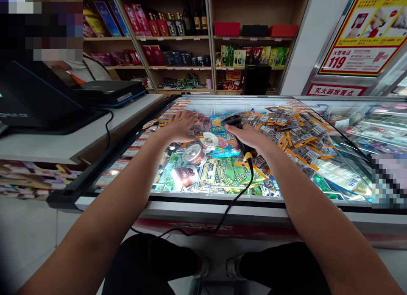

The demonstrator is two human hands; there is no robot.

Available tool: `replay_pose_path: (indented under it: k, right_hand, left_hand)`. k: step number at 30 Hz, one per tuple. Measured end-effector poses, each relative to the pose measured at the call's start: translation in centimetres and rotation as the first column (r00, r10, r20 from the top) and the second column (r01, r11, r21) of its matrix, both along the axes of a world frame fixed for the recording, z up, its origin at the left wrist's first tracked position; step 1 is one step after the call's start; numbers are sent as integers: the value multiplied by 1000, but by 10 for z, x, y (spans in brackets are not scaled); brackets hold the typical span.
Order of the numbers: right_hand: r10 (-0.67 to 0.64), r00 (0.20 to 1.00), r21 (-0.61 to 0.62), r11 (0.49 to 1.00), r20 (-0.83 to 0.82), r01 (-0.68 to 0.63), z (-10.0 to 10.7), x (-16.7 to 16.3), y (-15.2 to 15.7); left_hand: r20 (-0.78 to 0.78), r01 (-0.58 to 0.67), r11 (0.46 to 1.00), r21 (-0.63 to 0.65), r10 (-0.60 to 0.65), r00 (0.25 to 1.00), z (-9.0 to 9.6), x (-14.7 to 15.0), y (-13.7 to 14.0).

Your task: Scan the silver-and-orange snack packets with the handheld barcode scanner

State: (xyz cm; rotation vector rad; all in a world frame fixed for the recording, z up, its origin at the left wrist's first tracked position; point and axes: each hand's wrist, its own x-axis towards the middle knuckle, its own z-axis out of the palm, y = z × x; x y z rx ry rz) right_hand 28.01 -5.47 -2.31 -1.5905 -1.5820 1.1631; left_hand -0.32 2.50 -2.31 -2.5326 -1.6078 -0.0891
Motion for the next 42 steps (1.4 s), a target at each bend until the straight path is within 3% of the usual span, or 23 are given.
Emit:
replay_pose_path:
  k: [3,7,12,16,28,34,39,42]
  right_hand:
    - [4,998,-91,996,-63,-10,1,-3,-2]
    - [42,992,-125,991,-116,-56,3,-5,-4]
    - [69,978,-118,989,-199,-94,9,-5,-7]
    - [24,956,-139,988,-291,-67,13,-5,-9]
    - [105,918,-202,960,-382,-194,14,-9,-10]
    - [90,970,-75,991,-228,-110,16,-9,-12]
    - [-98,994,144,985,49,90,13,11,-1]
    - [-116,945,113,990,307,85,11,21,3]
  left_hand:
    - [95,214,977,22,-215,972,-14,31,-10]
    - [182,287,956,-57,-272,945,-33,60,-16]
    - [292,300,946,-125,-254,922,-39,58,-12]
    - [315,276,959,-71,-241,918,-34,48,-7]
    - [288,165,986,-4,-157,945,-32,46,-6]
    - [225,140,990,14,-140,964,-26,40,-4]
    - [116,-135,989,-59,141,983,-18,15,5]
    - [114,-174,984,20,171,979,-14,10,5]
